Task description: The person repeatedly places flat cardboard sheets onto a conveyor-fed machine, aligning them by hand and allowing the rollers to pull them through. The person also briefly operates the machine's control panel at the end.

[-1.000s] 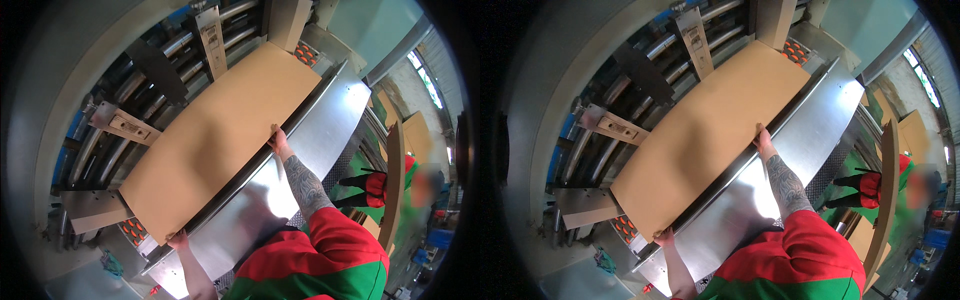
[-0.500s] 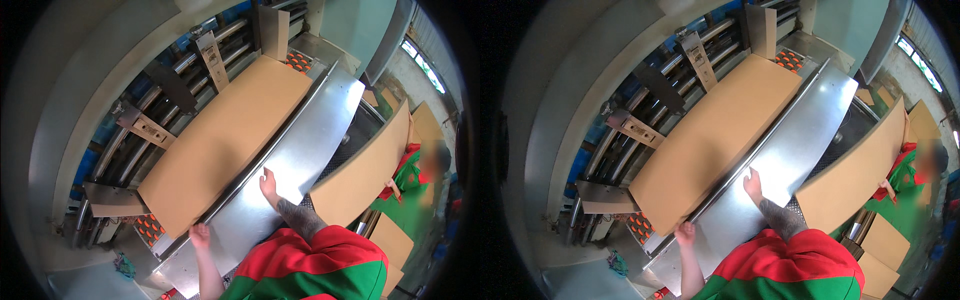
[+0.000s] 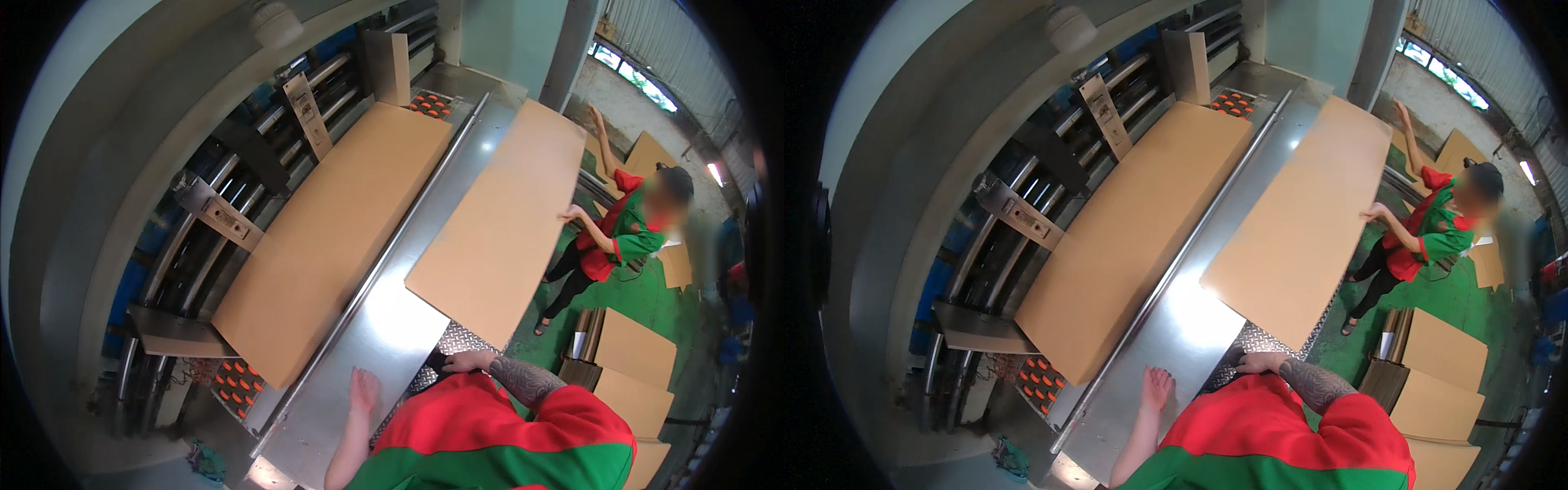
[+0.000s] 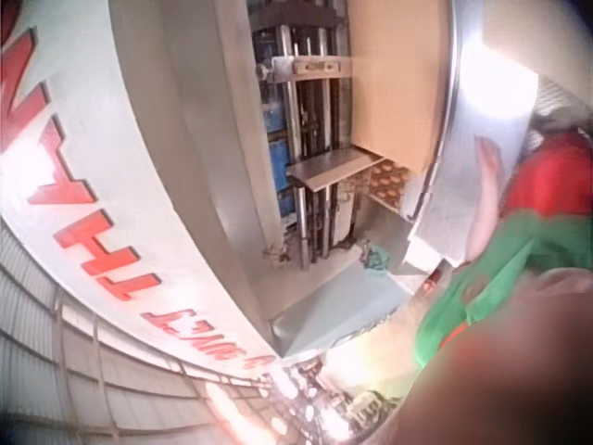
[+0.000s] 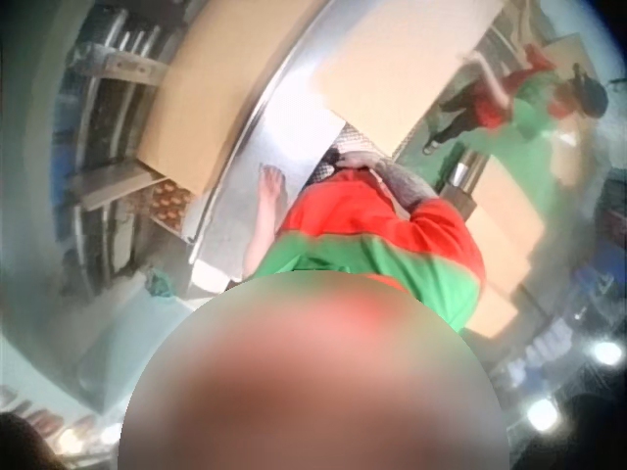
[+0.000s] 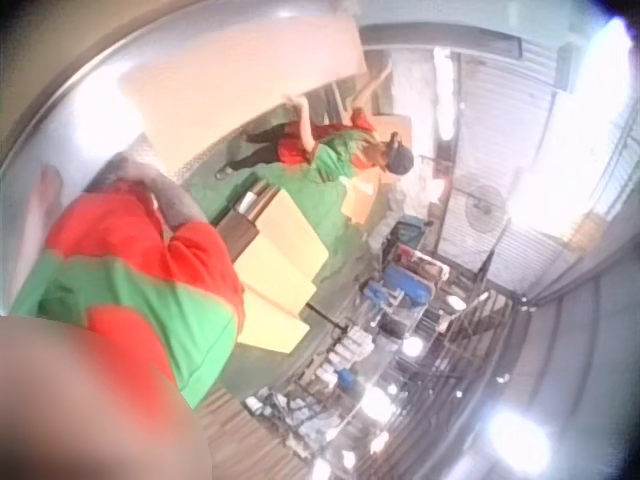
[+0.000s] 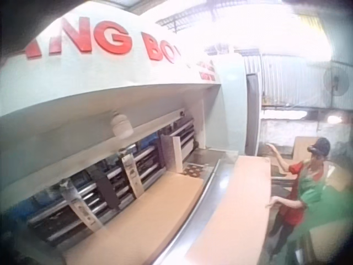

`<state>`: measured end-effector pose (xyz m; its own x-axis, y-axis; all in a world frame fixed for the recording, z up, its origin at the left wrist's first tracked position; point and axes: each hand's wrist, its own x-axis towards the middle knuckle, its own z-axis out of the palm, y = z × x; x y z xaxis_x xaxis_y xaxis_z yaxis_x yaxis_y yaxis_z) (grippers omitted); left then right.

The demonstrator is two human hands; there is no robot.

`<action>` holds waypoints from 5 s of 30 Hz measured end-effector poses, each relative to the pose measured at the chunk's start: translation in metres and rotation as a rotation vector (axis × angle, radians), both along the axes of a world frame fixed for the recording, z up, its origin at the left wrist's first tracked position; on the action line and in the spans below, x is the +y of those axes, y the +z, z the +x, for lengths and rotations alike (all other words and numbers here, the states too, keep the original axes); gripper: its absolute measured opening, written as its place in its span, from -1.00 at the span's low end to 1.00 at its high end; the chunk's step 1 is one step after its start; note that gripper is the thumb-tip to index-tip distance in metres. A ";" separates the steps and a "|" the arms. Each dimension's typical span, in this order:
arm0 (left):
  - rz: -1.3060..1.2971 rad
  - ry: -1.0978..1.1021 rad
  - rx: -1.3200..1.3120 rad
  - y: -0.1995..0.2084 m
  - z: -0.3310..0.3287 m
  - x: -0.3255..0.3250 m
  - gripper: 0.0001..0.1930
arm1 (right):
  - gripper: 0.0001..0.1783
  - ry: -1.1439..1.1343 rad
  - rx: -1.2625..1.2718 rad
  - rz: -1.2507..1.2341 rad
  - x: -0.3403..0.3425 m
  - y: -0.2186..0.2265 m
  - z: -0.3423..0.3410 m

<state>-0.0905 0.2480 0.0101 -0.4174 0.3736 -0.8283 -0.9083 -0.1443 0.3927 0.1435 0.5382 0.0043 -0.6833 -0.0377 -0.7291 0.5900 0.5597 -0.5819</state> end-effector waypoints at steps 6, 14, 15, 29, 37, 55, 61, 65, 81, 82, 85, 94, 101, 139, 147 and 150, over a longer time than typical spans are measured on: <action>-0.013 -0.200 0.085 -0.014 -0.009 0.031 -0.22 | -0.34 -0.628 -0.180 0.022 0.017 -0.066 0.141; -0.100 -0.361 0.124 -0.007 0.006 0.065 -0.12 | 0.02 -1.882 0.194 -0.283 0.095 -0.025 0.093; -0.125 -0.376 0.129 -0.004 0.008 0.069 -0.11 | 0.10 -1.934 0.208 -0.275 0.105 -0.021 0.075; 0.027 -0.384 0.152 -0.011 0.008 0.160 -0.14 | -0.30 -1.782 0.385 -0.785 0.080 -0.020 0.066; -0.058 -0.088 -0.007 0.008 0.036 0.118 -0.32 | -0.19 -1.696 0.197 -0.815 0.024 0.002 0.079; -0.143 0.226 0.090 -0.009 0.040 -0.159 -0.36 | 0.01 -1.822 0.299 -0.623 0.007 -0.023 0.060; -0.319 0.368 0.412 0.039 0.080 -0.217 -0.36 | 0.09 -1.936 0.265 -0.431 0.012 -0.035 0.052; -0.443 0.453 0.531 0.083 0.100 -0.217 -0.37 | 0.08 -1.916 0.380 -0.677 0.000 -0.033 0.057; -0.022 0.986 0.926 0.178 0.147 -0.252 -0.22 | 0.09 -1.655 0.842 -1.104 -0.003 0.032 -0.041; 0.043 1.049 0.974 0.187 0.148 -0.250 -0.20 | 0.09 -1.617 0.854 -1.180 -0.003 0.035 -0.055; -0.095 1.204 1.046 0.210 0.145 -0.251 -0.16 | 0.11 -1.625 0.715 -1.160 -0.011 0.038 -0.092; -0.286 1.137 1.394 0.201 0.098 -0.278 -0.24 | 0.26 -1.423 0.245 -1.263 -0.035 -0.011 -0.129; -0.266 1.204 1.398 0.192 0.050 -0.268 -0.24 | -0.41 -1.764 0.608 -0.167 0.093 0.012 -0.134; 0.110 0.770 0.979 0.105 -0.026 -0.193 -0.22 | -0.21 0.754 0.940 0.541 -0.043 0.376 -0.241; -0.961 0.934 0.877 0.075 0.040 -0.374 -0.43 | -0.27 0.868 0.782 0.512 -0.166 0.368 -0.240; -1.223 1.127 0.739 0.056 0.057 -0.547 -0.51 | -0.31 0.906 0.797 0.618 -0.210 0.357 -0.230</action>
<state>-0.0333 -0.2987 0.0663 -0.3801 -0.9228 0.0630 -0.2009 0.1488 0.9682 -0.0869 0.3281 0.3615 -0.8345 -0.5086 -0.2117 -0.4982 0.8608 -0.1041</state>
